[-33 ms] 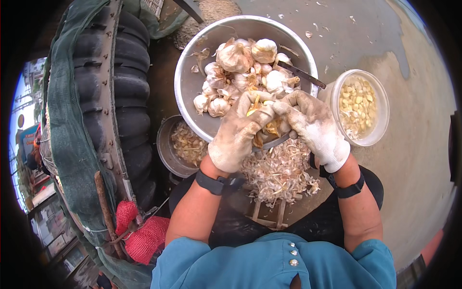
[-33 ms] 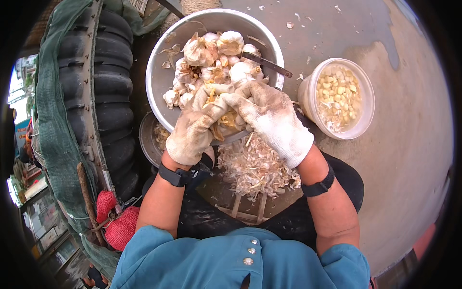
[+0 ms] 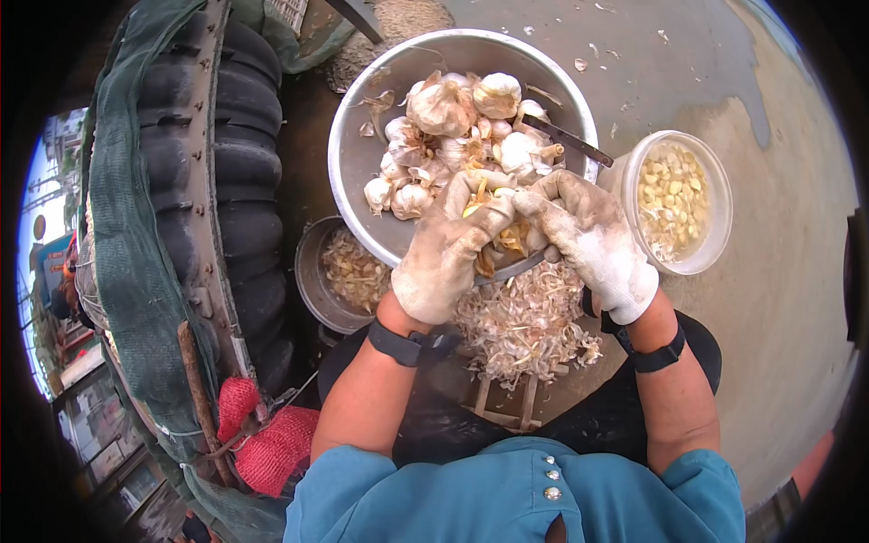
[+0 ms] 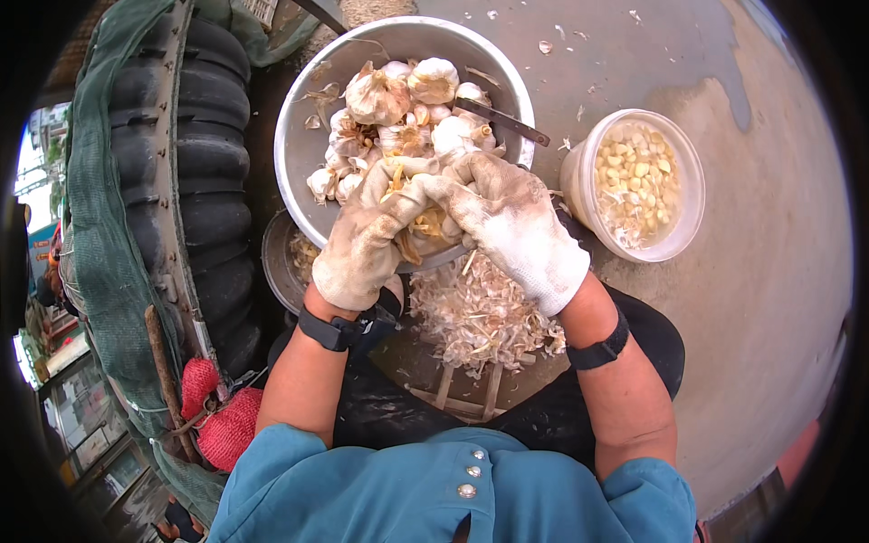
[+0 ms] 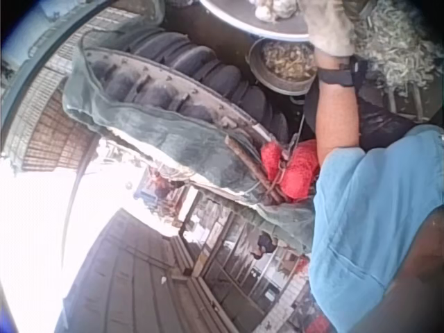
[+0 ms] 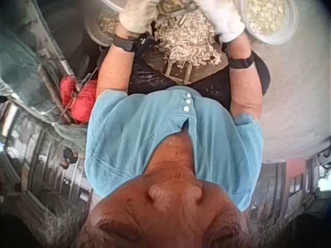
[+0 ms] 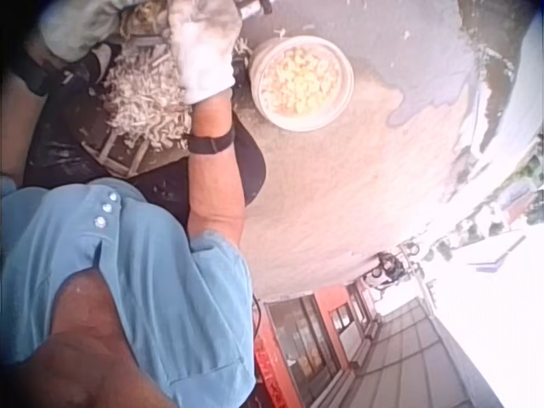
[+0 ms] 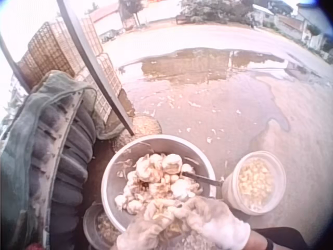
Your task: The person sits on the ground and peels garlic cloves by hand. They separate the cloves from the bulbs, remove the outer skins, and place the peeled cloves into a container while discarding the skins.
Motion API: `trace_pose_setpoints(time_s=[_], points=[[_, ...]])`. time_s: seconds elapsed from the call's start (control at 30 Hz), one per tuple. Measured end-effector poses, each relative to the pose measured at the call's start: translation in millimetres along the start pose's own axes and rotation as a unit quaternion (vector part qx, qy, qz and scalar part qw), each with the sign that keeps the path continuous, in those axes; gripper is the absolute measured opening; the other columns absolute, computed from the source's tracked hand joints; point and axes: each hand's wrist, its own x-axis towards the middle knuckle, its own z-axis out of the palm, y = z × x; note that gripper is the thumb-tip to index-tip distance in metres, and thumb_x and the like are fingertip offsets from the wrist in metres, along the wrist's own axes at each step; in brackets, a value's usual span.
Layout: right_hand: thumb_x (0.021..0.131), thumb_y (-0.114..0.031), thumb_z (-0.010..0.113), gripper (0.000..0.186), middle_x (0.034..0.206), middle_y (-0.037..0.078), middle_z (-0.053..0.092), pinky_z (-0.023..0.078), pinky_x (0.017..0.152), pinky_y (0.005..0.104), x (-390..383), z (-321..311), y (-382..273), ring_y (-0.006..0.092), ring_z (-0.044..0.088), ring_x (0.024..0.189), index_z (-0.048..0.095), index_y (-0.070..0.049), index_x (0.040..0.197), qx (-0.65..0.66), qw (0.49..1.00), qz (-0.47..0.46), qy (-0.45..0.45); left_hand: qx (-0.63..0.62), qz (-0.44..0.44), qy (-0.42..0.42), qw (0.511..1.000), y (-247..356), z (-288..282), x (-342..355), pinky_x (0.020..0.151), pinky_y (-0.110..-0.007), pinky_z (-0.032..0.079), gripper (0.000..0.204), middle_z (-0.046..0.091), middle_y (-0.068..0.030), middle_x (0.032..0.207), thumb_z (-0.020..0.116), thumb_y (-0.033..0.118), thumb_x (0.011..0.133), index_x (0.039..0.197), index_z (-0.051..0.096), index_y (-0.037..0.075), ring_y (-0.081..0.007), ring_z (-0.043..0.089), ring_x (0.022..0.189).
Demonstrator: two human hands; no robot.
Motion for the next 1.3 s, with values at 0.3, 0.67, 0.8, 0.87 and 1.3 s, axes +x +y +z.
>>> trace_pose_setpoints(time_s=[0.3, 0.67, 0.8, 0.87, 1.3], points=[[0.094, -0.029, 0.059, 0.026, 0.073, -0.001, 0.06, 0.044, 0.059, 0.0224, -2, -3, -5, 0.0056, 0.053, 0.064, 0.064, -0.004, 0.1, 0.007, 0.998, 0.021, 0.054, 0.217, 0.079, 0.006, 0.973, 15, -4, 0, 0.097, -0.034, 0.043, 0.028, 0.058, -0.0153, 0.123, 0.053, 0.0, 0.09, 0.117, 0.06, -0.003, -0.0267, 0.055, 0.112], [0.1, -0.033, 0.048, 0.033, 0.077, -0.002, 0.063, 0.043, 0.049, 0.0151, 1, -17, 20, 0.0008, 0.053, 0.06, 0.06, -0.005, 0.113, 0.213, 0.975, -0.031, 0.062, 0.029, -0.016, 0.006, 0.999, 17, 3, 1, 0.095, -0.031, 0.046, 0.029, 0.06, -0.0122, 0.122, 0.054, 0.008, 0.095, 0.122, 0.058, 0.0, -0.0193, 0.057, 0.11], [0.102, -0.033, 0.043, 0.035, 0.086, 0.001, 0.064, 0.044, 0.049, 0.0165, 0, -11, 28, 0.0047, 0.057, 0.064, 0.059, -0.004, 0.113, 0.204, 0.978, 0.042, 0.011, 0.208, 0.088, -0.035, 0.974, 0, -6, 3, 0.095, -0.035, 0.046, 0.032, 0.061, -0.0137, 0.12, 0.05, 0.025, 0.097, 0.115, 0.064, 0.003, -0.0253, 0.059, 0.107], [0.102, -0.033, 0.043, 0.036, 0.089, 0.001, 0.064, 0.045, 0.052, 0.0171, 0, -9, 28, 0.0053, 0.057, 0.067, 0.058, -0.004, 0.116, 0.188, 0.98, 0.056, -0.025, 0.311, 0.126, -0.062, 0.94, 5, -7, 3, 0.095, -0.038, 0.045, 0.036, 0.061, -0.0163, 0.118, 0.047, 0.029, 0.098, 0.113, 0.066, 0.004, -0.0304, 0.059, 0.107], [0.098, -0.036, 0.05, 0.033, 0.076, -0.003, 0.058, 0.04, 0.052, 0.0168, -4, -7, 8, 0.0031, 0.05, 0.062, 0.06, -0.006, 0.106, 0.082, 0.995, 0.047, -0.018, 0.294, 0.165, -0.069, 0.939, 9, -10, -4, 0.099, -0.042, 0.04, 0.028, 0.05, -0.0235, 0.128, 0.048, 0.014, 0.095, 0.117, 0.063, 0.006, -0.0391, 0.05, 0.115]])
